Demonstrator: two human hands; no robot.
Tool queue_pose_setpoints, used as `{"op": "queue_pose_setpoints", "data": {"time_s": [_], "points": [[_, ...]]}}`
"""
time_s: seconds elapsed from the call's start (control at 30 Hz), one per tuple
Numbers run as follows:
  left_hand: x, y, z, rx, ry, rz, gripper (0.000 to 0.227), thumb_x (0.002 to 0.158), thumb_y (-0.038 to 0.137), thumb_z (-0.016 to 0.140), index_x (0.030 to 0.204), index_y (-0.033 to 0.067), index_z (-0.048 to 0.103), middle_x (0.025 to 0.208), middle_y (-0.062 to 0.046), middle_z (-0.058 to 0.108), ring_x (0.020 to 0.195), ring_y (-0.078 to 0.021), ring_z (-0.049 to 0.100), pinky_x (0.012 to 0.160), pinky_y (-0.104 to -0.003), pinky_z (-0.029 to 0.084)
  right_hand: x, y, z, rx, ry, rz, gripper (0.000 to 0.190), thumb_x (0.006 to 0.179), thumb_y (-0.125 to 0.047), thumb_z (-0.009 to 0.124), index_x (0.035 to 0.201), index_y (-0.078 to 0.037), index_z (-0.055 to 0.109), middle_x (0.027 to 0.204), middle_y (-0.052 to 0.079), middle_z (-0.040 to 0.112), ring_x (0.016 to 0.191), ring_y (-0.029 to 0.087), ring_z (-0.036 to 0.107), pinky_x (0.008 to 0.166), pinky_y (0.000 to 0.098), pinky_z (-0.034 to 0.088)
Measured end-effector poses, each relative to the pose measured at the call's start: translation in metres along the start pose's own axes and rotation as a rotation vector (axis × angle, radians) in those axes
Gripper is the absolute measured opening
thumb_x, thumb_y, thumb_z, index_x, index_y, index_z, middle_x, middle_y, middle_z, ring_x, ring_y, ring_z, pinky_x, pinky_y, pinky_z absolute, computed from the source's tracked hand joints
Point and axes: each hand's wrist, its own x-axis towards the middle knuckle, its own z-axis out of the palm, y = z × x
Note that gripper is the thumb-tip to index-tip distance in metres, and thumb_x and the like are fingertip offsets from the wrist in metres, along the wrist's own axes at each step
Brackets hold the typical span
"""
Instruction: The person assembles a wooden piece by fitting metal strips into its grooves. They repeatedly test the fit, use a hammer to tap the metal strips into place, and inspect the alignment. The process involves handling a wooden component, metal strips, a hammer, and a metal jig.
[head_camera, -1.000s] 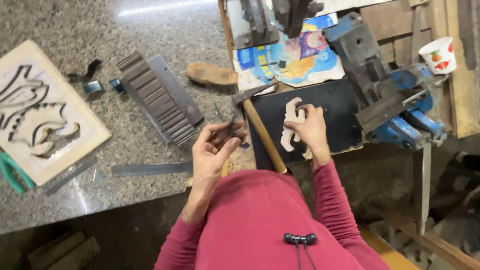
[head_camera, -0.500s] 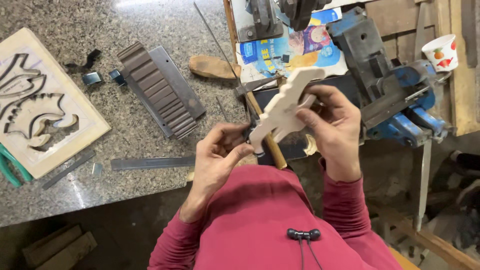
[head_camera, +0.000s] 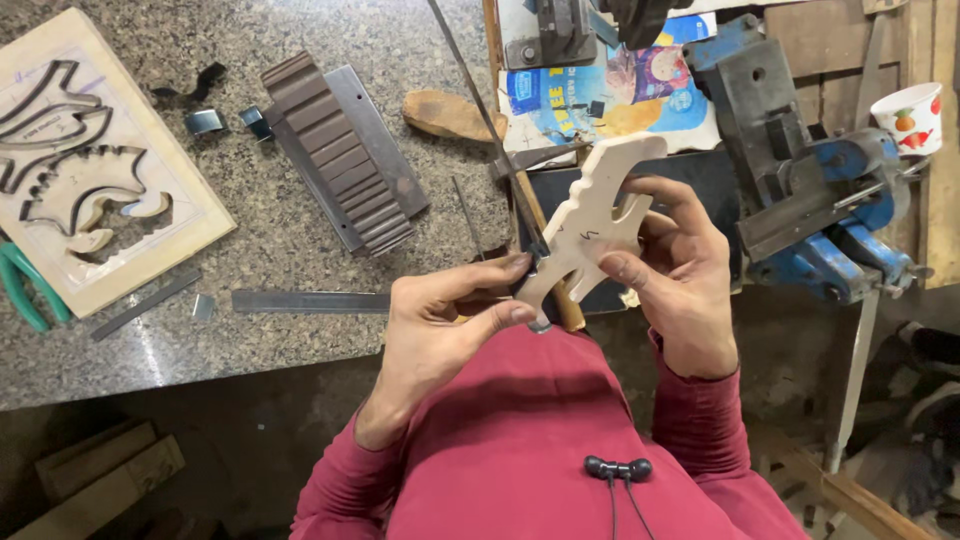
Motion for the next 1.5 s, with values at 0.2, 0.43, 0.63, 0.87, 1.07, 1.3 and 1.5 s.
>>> {"op": "queue_pose_setpoints", "data": {"time_s": [0.2,0.43,0.63,0.87,1.07,1.3,1.5], "points": [[-0.001,0.007,0.007,0.231,0.031,0.183,0.036,0.086,-0.002,0.083,0.120,0.0010,0.075,0.125,-0.016,0.076,0.111,-0.0176,0.075,0.094,-0.029,0.063,-0.009,0.000,0.001,0.036,0.049,-0.063,0.065,0.091,0.001,0.081,0.146,0.001,0.048,0.128,0.022,0.070,0.118,0.023,0.070,0.101,0.0349,0.059],[-0.005,0.007,0.007,0.307,-0.083,0.248,0.038,0.090,0.001,0.079,0.126,0.0034,0.071,0.133,-0.016,0.071,0.113,-0.0171,0.073,0.094,-0.028,0.063,-0.014,-0.004,0.008,-0.062,0.103,-0.075,0.067,0.091,0.005,0.078,0.150,0.001,0.047,0.128,0.021,0.068,0.118,0.023,0.069,0.101,0.0332,0.057],[-0.008,-0.002,0.008,0.283,-0.050,0.250,0.033,0.092,-0.001,0.077,0.125,0.0035,0.073,0.133,-0.015,0.072,0.116,-0.0191,0.074,0.097,-0.029,0.063,-0.012,-0.006,0.016,0.046,0.064,-0.060,0.071,0.096,0.004,0.074,0.153,-0.004,0.033,0.139,0.022,0.064,0.126,0.024,0.067,0.106,0.0344,0.057],[-0.006,-0.002,0.012,0.272,-0.023,0.313,0.035,0.092,-0.004,0.078,0.126,0.0011,0.071,0.133,-0.016,0.070,0.119,-0.0205,0.072,0.100,-0.030,0.063,-0.017,0.002,0.020,-0.070,0.094,-0.161,0.069,0.100,0.006,0.076,0.151,-0.004,0.031,0.142,0.018,0.057,0.132,0.023,0.063,0.111,0.0343,0.056],[-0.007,-0.005,0.015,0.211,-0.003,0.212,0.039,0.092,-0.004,0.077,0.130,0.0004,0.070,0.135,-0.014,0.068,0.109,-0.0155,0.073,0.093,-0.026,0.064,-0.020,0.002,0.025,-0.148,0.079,-0.198,0.076,0.099,0.006,0.075,0.161,-0.002,0.033,0.144,0.012,0.054,0.131,0.019,0.061,0.110,0.0347,0.056],[-0.005,-0.013,0.018,0.135,0.029,0.293,0.037,0.094,-0.010,0.074,0.131,-0.0087,0.066,0.138,-0.019,0.063,0.110,-0.0206,0.071,0.094,-0.028,0.064,-0.020,-0.004,0.025,-0.160,0.009,-0.162,0.077,0.104,-0.004,0.070,0.167,0.000,0.026,0.160,0.009,0.048,0.135,0.019,0.056,0.114,0.0355,0.052],[-0.011,-0.014,0.021,0.074,0.084,0.265,0.034,0.094,-0.012,0.071,0.128,-0.0138,0.065,0.138,-0.020,0.062,0.113,-0.0262,0.074,0.095,-0.032,0.065,-0.040,-0.019,0.036,-1.053,0.304,-0.766,0.068,0.088,-0.032,0.084,0.143,-0.004,0.054,0.135,0.010,0.045,0.121,0.024,0.055,0.102,0.0367,0.052]]}}
